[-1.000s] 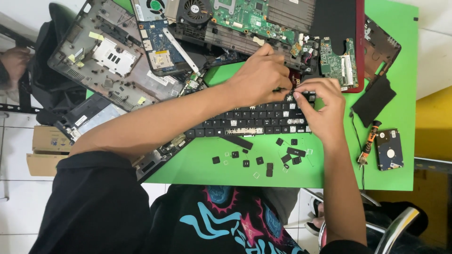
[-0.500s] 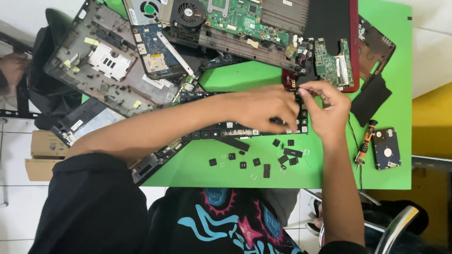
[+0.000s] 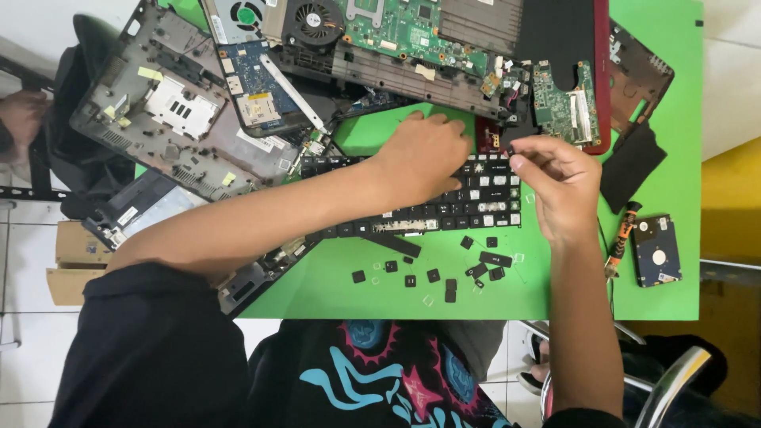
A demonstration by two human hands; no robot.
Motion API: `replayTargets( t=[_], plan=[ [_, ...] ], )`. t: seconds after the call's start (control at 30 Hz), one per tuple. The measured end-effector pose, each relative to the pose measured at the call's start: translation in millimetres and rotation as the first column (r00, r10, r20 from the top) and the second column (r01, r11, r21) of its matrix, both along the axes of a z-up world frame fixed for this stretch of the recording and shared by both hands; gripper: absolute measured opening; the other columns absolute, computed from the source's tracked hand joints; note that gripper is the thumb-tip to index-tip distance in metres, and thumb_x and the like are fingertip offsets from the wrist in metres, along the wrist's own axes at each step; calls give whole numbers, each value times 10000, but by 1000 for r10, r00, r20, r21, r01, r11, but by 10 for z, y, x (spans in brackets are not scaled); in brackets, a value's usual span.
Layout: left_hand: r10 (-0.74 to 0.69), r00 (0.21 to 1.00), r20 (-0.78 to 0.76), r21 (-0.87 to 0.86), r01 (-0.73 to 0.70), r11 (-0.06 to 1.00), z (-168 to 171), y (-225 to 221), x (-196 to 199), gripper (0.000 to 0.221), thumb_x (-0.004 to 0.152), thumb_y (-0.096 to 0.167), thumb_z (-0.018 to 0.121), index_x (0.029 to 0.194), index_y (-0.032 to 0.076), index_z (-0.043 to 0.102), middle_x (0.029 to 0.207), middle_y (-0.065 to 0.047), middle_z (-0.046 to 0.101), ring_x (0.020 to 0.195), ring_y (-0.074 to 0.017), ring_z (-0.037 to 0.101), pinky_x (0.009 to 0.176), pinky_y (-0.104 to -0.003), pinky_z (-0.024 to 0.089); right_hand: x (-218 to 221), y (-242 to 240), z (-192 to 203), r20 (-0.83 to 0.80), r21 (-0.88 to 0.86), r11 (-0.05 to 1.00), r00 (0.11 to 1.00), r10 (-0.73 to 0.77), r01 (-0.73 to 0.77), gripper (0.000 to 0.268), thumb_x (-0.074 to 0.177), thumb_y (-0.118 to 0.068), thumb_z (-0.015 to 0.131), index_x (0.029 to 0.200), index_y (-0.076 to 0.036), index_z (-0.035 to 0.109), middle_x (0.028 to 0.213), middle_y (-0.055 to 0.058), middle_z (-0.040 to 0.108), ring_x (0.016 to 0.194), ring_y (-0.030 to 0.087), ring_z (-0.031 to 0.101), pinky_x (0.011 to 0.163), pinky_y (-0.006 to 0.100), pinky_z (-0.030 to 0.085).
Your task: Manually installing small plastic switch retainers onto a laptop keyboard frame during a repair process.
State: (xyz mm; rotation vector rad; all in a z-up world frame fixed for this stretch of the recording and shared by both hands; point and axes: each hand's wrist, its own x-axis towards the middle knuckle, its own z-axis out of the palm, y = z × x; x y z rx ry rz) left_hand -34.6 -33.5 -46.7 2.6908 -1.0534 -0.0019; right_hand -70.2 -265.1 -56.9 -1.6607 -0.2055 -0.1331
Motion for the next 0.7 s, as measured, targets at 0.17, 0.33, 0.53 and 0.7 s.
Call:
replayTargets(
  t=[0.17, 0.33, 0.53, 0.7],
  plan=[
    [-62, 971, -232, -99, 40, 994, 151, 121, 90, 459, 781, 306, 869, 1129, 43, 725, 1053, -121, 688, 990, -387, 696, 786, -529, 562, -2, 42, 71, 13, -18, 1000, 1000, -11, 11, 271, 916, 125, 759, 1175, 52, 726, 982, 102, 692, 848, 92, 624, 763, 255, 567],
    [-103, 917, -385, -172, 39, 984, 190, 182, 139, 460, 799, 286, 859, 1159, 50, 697, 1123, -162, 668, 1079, -451, 671, 872, -583, 550, 13, 13, 76, 37, -24, 1000, 999, -15, 16, 322, 994, 117, 664, 1308, 51, 682, 1023, 85, 622, 875, 108, 597, 788, 285, 578],
    [-136, 977, -164, -52, 129, 990, 265, 108, -77, 589, 827, 291, 819, 1294, 8, 596, 1261, -185, 575, 1196, -432, 565, 972, -581, 486, -108, 3, 220, 116, -231, 973, 993, 33, -5, 243, 979, 161, 721, 1203, 69, 737, 1018, 112, 632, 927, 152, 611, 842, 300, 528],
    [-160, 977, 140, 17, 159, 987, 241, -19, -303, 641, 761, 199, 874, 1319, 41, 602, 1283, -128, 539, 1245, -339, 471, 1002, -506, 446, -410, -35, 372, -30, -320, 941, 994, 106, -110, 319, 883, 142, 767, 1187, 54, 721, 998, 158, 724, 950, 170, 666, 856, 349, 553]
  ],
)
